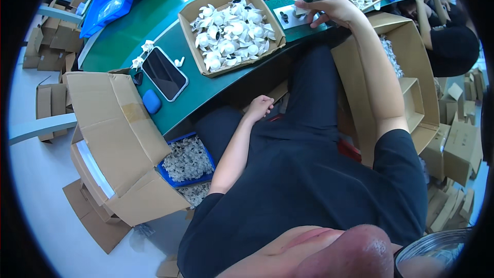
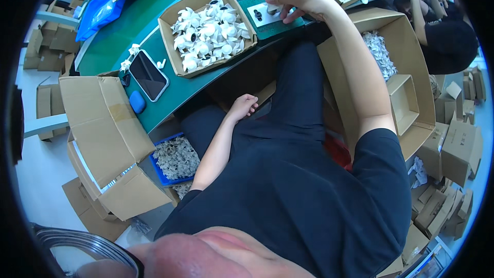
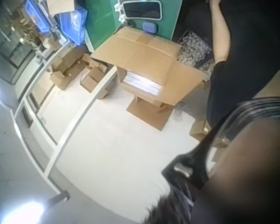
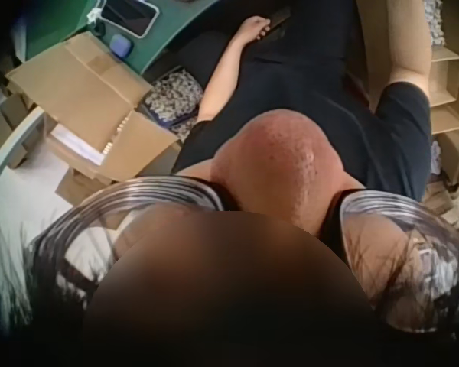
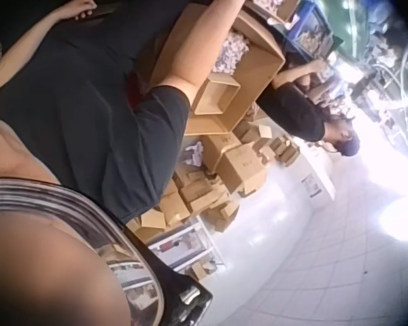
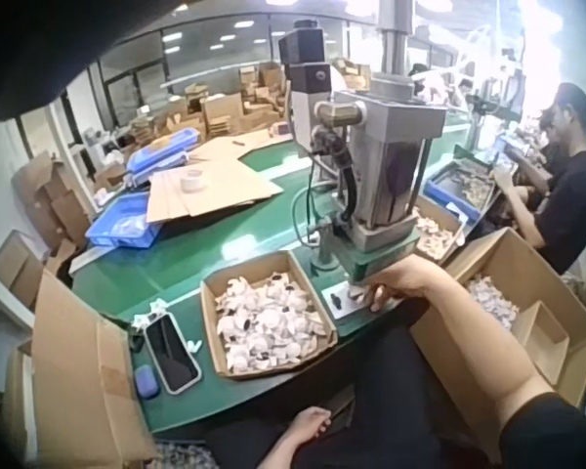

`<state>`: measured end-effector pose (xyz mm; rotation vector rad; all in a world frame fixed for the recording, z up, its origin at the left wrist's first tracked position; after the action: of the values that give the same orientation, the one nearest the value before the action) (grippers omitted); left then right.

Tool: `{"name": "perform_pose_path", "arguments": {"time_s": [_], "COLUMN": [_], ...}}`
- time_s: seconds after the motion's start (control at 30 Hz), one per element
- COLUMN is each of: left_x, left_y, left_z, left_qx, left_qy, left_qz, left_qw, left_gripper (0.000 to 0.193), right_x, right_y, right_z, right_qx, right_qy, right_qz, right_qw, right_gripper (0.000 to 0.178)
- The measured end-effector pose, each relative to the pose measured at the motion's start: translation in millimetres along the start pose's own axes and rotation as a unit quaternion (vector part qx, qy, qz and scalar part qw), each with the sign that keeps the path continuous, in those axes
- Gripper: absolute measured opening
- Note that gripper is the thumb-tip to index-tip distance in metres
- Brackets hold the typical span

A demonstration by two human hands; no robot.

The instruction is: Manual assembly and packing of small electronic components into trays and boxes.

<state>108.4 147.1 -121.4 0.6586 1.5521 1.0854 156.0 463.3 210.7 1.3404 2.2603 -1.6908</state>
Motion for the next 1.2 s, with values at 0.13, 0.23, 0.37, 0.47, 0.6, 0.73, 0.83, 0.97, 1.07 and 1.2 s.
{"name": "perform_pose_path", "arguments": {"time_s": [0.13,0.23,0.37,0.47,0.6,0.73,0.83,0.97,1.07,1.2], "left_x": [-1.3,-9.9,1.6,0.4,-8.3,-8.9,-17.5,-11.5,-14.6,-26.9], "left_y": [-9.3,-11.9,-3.0,-10.2,-14.2,-6.8,-13.1,-12.2,-5.8,18.3], "left_z": [-1.5,-5.6,14.5,8.6,-11.6,-9.9,-0.1,-3.1,-1.5,-2.4], "left_qx": [-0.010,-0.010,-0.002,-0.001,-0.012,-0.008,0.002,0.023,0.009,-0.062], "left_qy": [-0.002,0.019,-0.011,-0.004,0.038,0.045,0.031,0.031,0.041,0.065], "left_qz": [-0.003,-0.008,-0.007,-0.002,0.004,-0.005,-0.005,-0.009,-0.002,0.048], "left_qw": [1.000,1.000,1.000,1.000,0.999,0.999,0.999,0.999,0.999,0.995], "left_gripper": [0.026,0.026,0.026,0.025,0.025,0.025,0.025,0.024,0.024,0.021], "right_x": [-30.8,35.7,148.3,142.9,65.1,-35.7,-44.9,-78.6,-104.8,-102.1], "right_y": [-31.6,2.6,111.5,82.2,23.0,1.9,4.9,2.3,-34.3,-73.6], "right_z": [18.1,-3.9,-83.3,-71.4,-17.5,15.4,30.0,75.8,116.0,110.3], "right_qx": [-0.093,0.007,-0.439,-0.299,0.012,-0.039,0.002,0.042,0.019,-0.068], "right_qy": [0.022,-0.027,0.432,0.484,0.104,0.172,0.259,0.414,0.411,0.371], "right_qz": [0.041,-0.114,-0.250,-0.344,-0.165,-0.346,-0.372,-0.465,-0.548,-0.490], "right_qw": [0.995,0.993,0.747,0.747,0.981,0.921,0.891,0.781,0.728,0.786], "right_gripper": [0.032,0.041,0.017,0.020,0.040,0.032,0.031,0.030,0.027,0.021]}}
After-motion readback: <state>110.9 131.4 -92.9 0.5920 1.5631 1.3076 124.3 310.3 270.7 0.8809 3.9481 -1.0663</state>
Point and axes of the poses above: each hand's wrist, its own x-axis towards the middle knuckle, its own z-axis out of the palm, y = z × x, the point moved 6 cm from there along x, towards the middle knuckle, and after that the axes turned 14 degrees about z, right-handed, at the moved point
